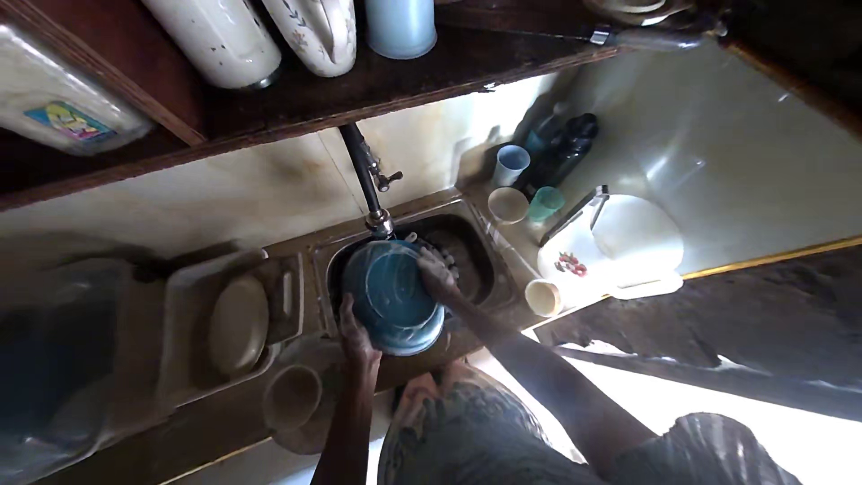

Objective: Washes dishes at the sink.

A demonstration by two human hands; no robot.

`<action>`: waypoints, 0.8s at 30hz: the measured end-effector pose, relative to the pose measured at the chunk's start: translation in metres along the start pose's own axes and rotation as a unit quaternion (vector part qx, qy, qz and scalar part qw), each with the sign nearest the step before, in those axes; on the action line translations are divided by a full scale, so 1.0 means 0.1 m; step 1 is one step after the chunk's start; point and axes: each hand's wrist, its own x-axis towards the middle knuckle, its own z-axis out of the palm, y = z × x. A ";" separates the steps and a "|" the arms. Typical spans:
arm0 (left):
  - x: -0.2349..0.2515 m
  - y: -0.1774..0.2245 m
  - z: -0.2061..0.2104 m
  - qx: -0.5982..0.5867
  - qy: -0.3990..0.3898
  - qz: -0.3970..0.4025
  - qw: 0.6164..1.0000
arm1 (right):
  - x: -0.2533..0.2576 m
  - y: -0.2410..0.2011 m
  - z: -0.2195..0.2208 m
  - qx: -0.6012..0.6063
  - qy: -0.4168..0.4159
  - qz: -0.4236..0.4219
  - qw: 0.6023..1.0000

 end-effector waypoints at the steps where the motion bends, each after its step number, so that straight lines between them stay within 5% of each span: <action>1: -0.03 0.01 0.00 0.028 -0.020 -0.004 0.999 | 0.09 0.13 -0.07 0.088 0.026 0.043 0.995; 3: 0.00 0.07 -0.05 0.084 -0.058 -0.035 0.994 | 0.31 0.41 -0.11 0.160 0.073 0.051 0.983; 8: -0.04 0.18 -0.05 0.178 -0.195 -0.069 0.962 | 0.38 0.09 -0.49 -0.056 0.007 -0.005 0.998; 11: -0.10 0.20 0.12 0.187 -0.211 -0.064 0.957 | 0.22 -0.17 -0.25 -0.113 0.092 -0.145 0.979; 15: -0.20 0.22 0.10 0.294 -0.207 -0.049 0.932 | -0.29 -0.51 0.17 -0.009 0.041 -0.329 0.943; 18: -0.22 0.13 0.02 0.269 -0.206 -0.016 0.941 | -0.19 -0.45 -0.03 -0.011 0.017 -0.232 0.973; 22: -0.35 0.20 -0.15 0.176 -0.183 -0.008 0.967 | 0.50 0.20 -0.13 0.180 0.028 -0.107 0.977; 24: -0.23 0.30 -0.22 0.210 -0.174 -0.020 0.962 | 0.53 0.13 -0.19 0.066 0.030 -0.136 0.988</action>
